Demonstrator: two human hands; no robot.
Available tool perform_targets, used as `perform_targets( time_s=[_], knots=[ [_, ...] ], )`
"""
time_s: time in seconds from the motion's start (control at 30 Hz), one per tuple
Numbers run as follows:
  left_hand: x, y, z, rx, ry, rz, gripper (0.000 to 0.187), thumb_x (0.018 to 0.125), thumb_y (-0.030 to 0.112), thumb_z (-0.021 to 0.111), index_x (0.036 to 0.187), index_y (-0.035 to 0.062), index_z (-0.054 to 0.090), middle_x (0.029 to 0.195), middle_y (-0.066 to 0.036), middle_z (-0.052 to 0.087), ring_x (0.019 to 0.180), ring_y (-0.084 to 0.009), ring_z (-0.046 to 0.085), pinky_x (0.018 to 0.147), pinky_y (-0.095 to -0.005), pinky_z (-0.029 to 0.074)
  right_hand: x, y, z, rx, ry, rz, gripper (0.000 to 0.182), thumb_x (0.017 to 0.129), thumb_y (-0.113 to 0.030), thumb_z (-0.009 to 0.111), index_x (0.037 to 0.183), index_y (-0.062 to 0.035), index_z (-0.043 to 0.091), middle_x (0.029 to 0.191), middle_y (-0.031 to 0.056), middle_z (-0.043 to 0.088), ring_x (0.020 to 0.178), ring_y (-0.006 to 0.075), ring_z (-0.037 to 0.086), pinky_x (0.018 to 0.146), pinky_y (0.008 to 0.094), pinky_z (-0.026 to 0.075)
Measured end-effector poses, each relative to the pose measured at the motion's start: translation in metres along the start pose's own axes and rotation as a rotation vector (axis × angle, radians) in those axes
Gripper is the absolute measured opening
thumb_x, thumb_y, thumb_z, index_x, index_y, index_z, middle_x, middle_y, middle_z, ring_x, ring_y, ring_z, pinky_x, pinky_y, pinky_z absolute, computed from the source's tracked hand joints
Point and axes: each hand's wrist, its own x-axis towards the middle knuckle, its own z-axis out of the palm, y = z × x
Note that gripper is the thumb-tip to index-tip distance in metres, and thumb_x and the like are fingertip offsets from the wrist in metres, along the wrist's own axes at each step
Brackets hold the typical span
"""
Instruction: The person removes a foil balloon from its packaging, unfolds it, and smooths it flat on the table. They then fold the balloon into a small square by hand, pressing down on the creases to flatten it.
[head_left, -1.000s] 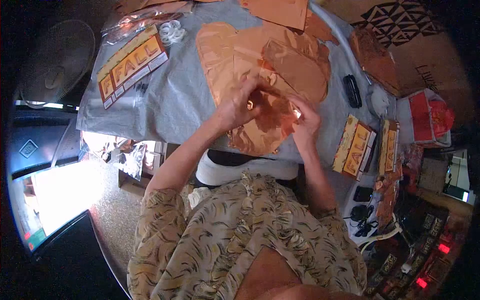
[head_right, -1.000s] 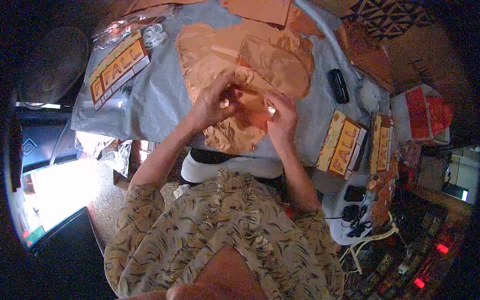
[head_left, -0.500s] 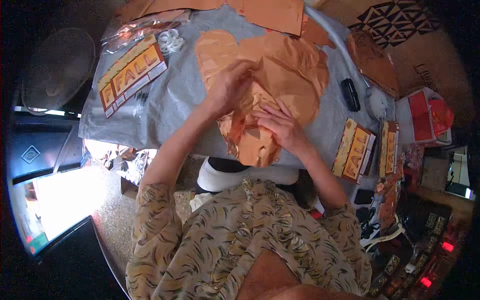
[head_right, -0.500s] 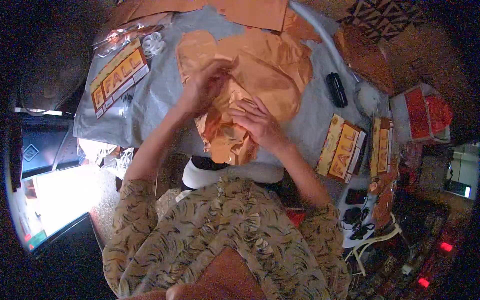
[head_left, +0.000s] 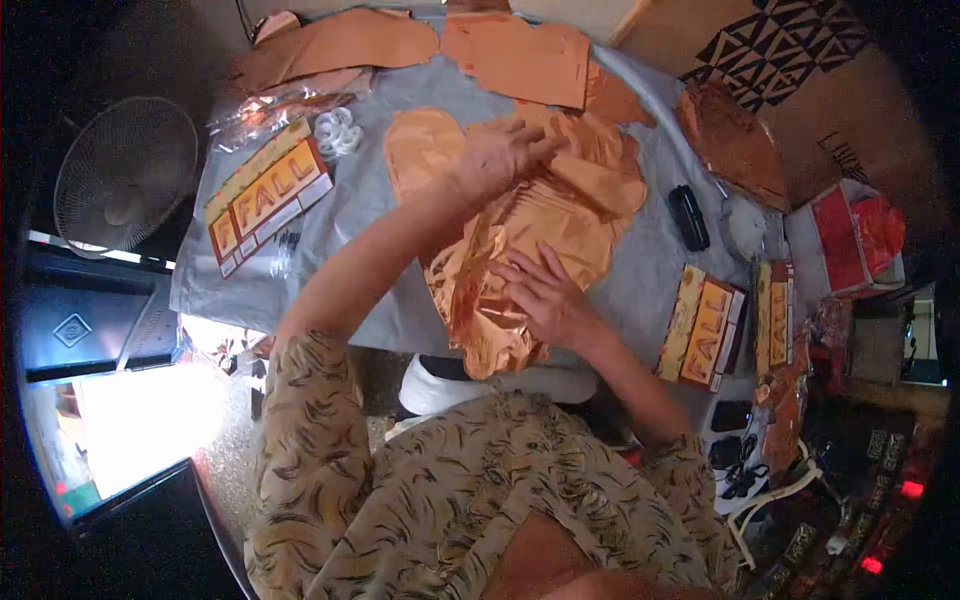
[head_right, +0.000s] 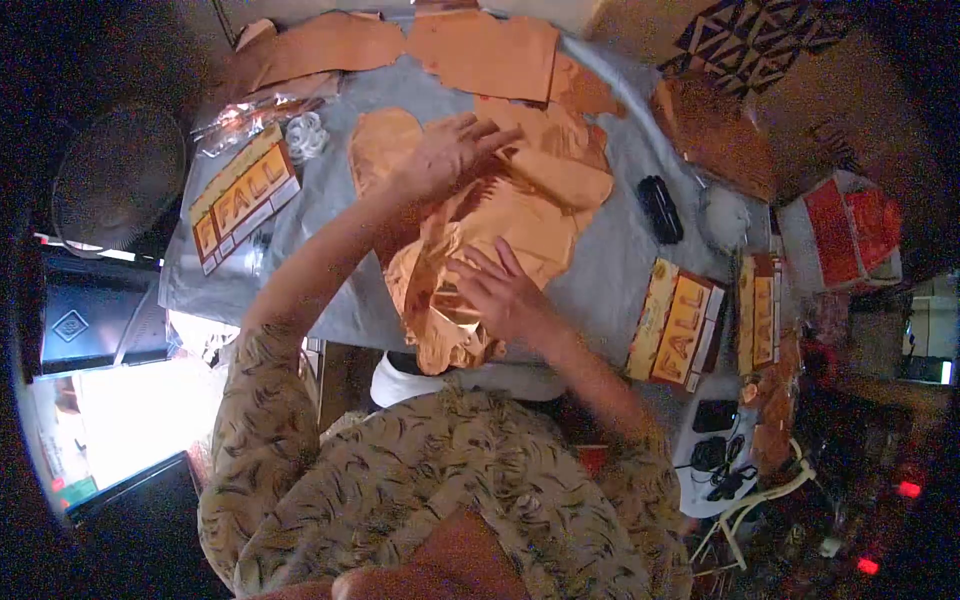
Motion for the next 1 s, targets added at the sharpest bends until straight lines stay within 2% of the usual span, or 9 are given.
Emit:
perform_targets(
  time_s=[0.17,0.23,0.33,0.5,0.57,0.67,0.9,0.97,1.0],
  knots=[
    [0.013,-0.026,0.006,-0.342,0.186,-0.269,0.045,0.087,0.023,0.070,0.132,0.0172,0.065,0.116,-0.013,0.072,0.106,-0.0365,0.070,0.085,-0.0485,0.057,-0.005,-0.004,0.004,0.035,-0.009,0.015,0.023,0.081,0.001,0.064,0.104,-0.0006,0.060,0.154,0.0172,0.052,0.144,0.0373,0.048,0.121,0.0670,0.024],
    [0.025,-0.051,0.008,-0.406,0.020,-0.634,0.036,0.093,0.022,0.065,0.127,0.0113,0.067,0.115,-0.020,0.072,0.107,-0.0403,0.070,0.087,-0.0515,0.057,-0.002,-0.006,-0.002,0.052,-0.021,0.029,0.029,0.076,0.003,0.067,0.104,0.0013,0.059,0.158,0.0186,0.047,0.148,0.0371,0.044,0.123,0.0670,0.021],
    [0.042,-0.097,0.024,-0.296,-0.030,-0.702,0.032,0.096,0.028,0.064,0.121,0.0090,0.070,0.111,-0.022,0.073,0.106,-0.0396,0.070,0.089,-0.0517,0.057,-0.008,0.003,0.012,0.005,-0.004,0.008,0.031,0.074,0.002,0.069,0.104,0.0014,0.059,0.160,0.0192,0.044,0.150,0.0367,0.040,0.123,0.0674,0.020],
    [0.074,-0.156,0.065,-0.115,0.230,-0.509,0.047,0.088,0.048,0.071,0.111,0.0075,0.074,0.119,-0.026,0.068,0.112,-0.0423,0.067,0.092,-0.0515,0.056,-0.004,-0.006,0.006,0.037,0.084,0.006,0.033,0.081,-0.018,0.074,0.104,0.0012,0.061,0.158,0.0223,0.045,0.150,0.0367,0.039,0.122,0.0671,0.021],
    [0.092,-0.141,0.035,0.167,-0.101,-0.648,0.063,0.079,0.061,0.077,0.112,0.0077,0.075,0.124,-0.026,0.065,0.120,-0.0428,0.062,0.096,-0.0507,0.055,-0.008,-0.003,0.005,0.017,0.044,0.004,0.031,0.083,-0.019,0.073,0.104,0.0009,0.061,0.157,0.0224,0.045,0.150,0.0361,0.039,0.122,0.0670,0.021],
    [0.105,-0.167,0.057,0.072,-0.162,-0.653,0.076,0.068,0.071,0.080,0.111,0.0085,0.077,0.124,-0.023,0.070,0.126,-0.0415,0.059,0.099,-0.0558,0.050,-0.007,-0.002,0.002,0.082,0.035,0.033,0.028,0.088,-0.020,0.073,0.104,0.0007,0.061,0.155,0.0220,0.048,0.151,0.0345,0.039,0.123,0.0665,0.021],
    [0.139,-0.219,0.091,0.045,-0.230,-0.545,0.052,0.084,0.056,0.077,0.098,0.0058,0.079,0.090,-0.017,0.077,0.088,-0.0357,0.074,0.080,-0.0485,0.058,-0.006,-0.004,-0.001,0.136,0.012,0.082,0.032,0.088,-0.018,0.072,0.110,0.0028,0.062,0.154,0.0208,0.049,0.149,0.0338,0.041,0.124,0.0652,0.020],
    [0.171,-0.203,0.047,-0.164,-0.255,-0.347,0.046,0.093,0.050,0.073,0.090,0.0049,0.079,0.071,-0.008,0.075,0.071,-0.0301,0.073,0.070,-0.0444,0.058,-0.007,-0.003,-0.001,0.121,0.020,0.069,0.035,0.087,-0.019,0.072,0.112,0.0035,0.063,0.153,0.0206,0.049,0.148,0.0340,0.042,0.124,0.0653,0.021],
    [0.196,-0.197,0.038,-0.043,-0.378,-0.191,0.049,0.095,0.053,0.070,0.099,0.0042,0.078,0.083,-0.009,0.077,0.081,-0.0272,0.074,0.075,-0.0431,0.059,-0.007,-0.003,-0.001,0.075,0.023,0.055,0.034,0.088,-0.019,0.071,0.112,0.0043,0.063,0.153,0.0204,0.050,0.147,0.0338,0.043,0.124,0.0653,0.021]
  ],
)
